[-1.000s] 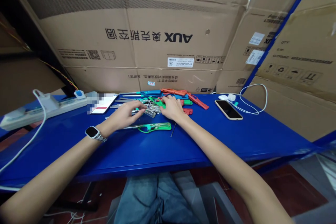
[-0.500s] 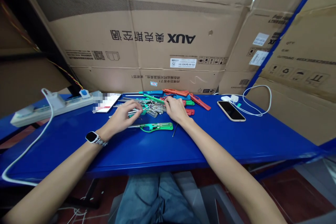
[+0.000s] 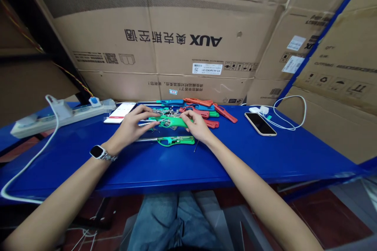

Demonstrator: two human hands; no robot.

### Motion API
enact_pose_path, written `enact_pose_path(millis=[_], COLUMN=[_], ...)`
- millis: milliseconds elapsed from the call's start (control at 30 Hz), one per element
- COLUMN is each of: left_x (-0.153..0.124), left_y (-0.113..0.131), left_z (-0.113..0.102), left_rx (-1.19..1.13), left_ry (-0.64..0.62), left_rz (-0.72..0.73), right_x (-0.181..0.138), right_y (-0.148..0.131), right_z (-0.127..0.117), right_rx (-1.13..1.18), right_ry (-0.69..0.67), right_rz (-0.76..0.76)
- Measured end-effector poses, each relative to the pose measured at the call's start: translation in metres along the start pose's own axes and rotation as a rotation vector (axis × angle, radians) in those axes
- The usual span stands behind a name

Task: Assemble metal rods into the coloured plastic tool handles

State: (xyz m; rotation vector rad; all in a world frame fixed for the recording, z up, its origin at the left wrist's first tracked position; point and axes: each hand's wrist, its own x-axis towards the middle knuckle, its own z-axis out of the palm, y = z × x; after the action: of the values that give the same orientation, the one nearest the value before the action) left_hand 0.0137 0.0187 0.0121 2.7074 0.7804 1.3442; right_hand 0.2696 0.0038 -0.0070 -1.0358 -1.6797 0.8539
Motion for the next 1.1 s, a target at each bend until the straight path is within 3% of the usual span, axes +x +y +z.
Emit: enact_pose_path(millis=[267, 500, 600, 1100], left_x=[-0.005, -0.010, -0.010, -0.014], left_y=[-0.005, -0.004, -0.005, 0.000], left_z=[-0.005, -0.008, -0.007, 0.003], left_rx=[-0.166, -0.153, -0.146, -0.182], left_ry=[-0.037, -0.118, -0.144, -0.339], left_rz=[-0.148, -0.286, -0.300, -0.282], right_x=[-0.009, -0.023, -0.028, -0.030], right_y=[-0.007, -0.010, -0.008, 0.000], right_z=[-0.001, -0.009, -0.011, -0.009], right_rx=[-0.110, -0.274, -0.289, -0.447], right_ry=[-0.120, -0.246, -0.300, -0.307], right_rz=[-0.036, -0.199, -0.187, -0.134])
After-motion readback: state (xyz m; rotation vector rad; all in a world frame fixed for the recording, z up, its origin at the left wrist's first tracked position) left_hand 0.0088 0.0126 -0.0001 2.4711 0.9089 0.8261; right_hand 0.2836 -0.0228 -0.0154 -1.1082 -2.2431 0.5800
